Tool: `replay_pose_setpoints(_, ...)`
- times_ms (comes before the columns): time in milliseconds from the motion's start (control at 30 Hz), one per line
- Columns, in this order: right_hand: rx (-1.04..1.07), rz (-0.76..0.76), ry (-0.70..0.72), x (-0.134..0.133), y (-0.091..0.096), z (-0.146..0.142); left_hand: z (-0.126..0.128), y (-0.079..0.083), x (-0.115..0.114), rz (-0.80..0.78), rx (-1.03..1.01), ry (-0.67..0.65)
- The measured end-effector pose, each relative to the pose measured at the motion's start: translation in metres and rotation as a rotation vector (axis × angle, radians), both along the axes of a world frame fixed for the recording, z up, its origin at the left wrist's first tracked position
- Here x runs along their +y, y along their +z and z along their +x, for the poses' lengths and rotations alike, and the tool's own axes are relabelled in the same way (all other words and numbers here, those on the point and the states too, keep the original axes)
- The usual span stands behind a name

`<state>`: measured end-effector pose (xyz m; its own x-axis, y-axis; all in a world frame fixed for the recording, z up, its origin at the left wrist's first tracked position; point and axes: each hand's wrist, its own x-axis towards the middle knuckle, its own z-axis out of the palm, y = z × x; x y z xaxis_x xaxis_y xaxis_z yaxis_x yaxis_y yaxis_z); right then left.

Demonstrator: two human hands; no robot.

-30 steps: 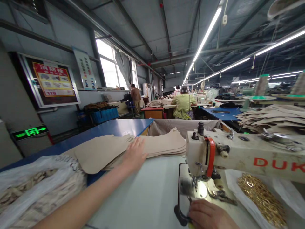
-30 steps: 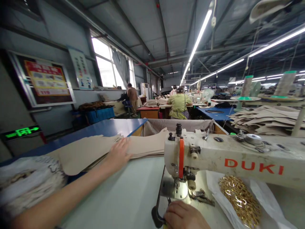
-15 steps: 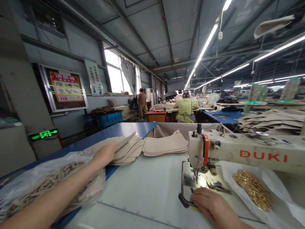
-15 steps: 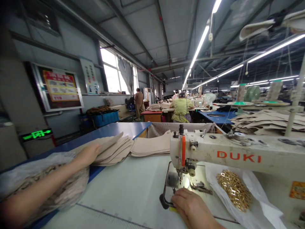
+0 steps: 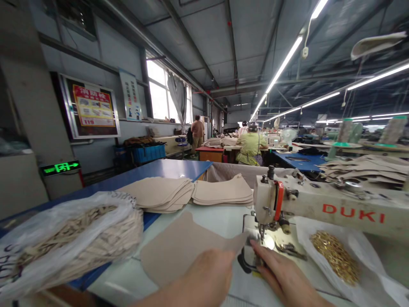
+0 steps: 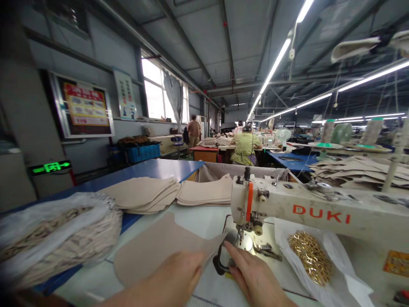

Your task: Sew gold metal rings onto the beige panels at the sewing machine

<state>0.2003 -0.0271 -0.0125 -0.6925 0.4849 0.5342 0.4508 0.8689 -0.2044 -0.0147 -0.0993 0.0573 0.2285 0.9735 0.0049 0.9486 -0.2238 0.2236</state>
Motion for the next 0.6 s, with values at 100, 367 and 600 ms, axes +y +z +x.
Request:
replay_pose_setpoints(100, -0.090, -0.023, 0.050, 0.000, 0.006, -0.003, 0.017, -0.020, 0.006, -0.006, -0.075, -0.058)
replay_pose_setpoints(367, -0.074, -0.043, 0.109, 0.004, 0.012, -0.007, -0.013, -0.042, 0.012, -0.013, -0.355, -0.294)
replay_pose_setpoints(600, 0.025, 0.088, -0.056, 0.009, -0.002, 0.002, -0.063, -0.043, 0.009, 0.000, -0.019, 0.051)
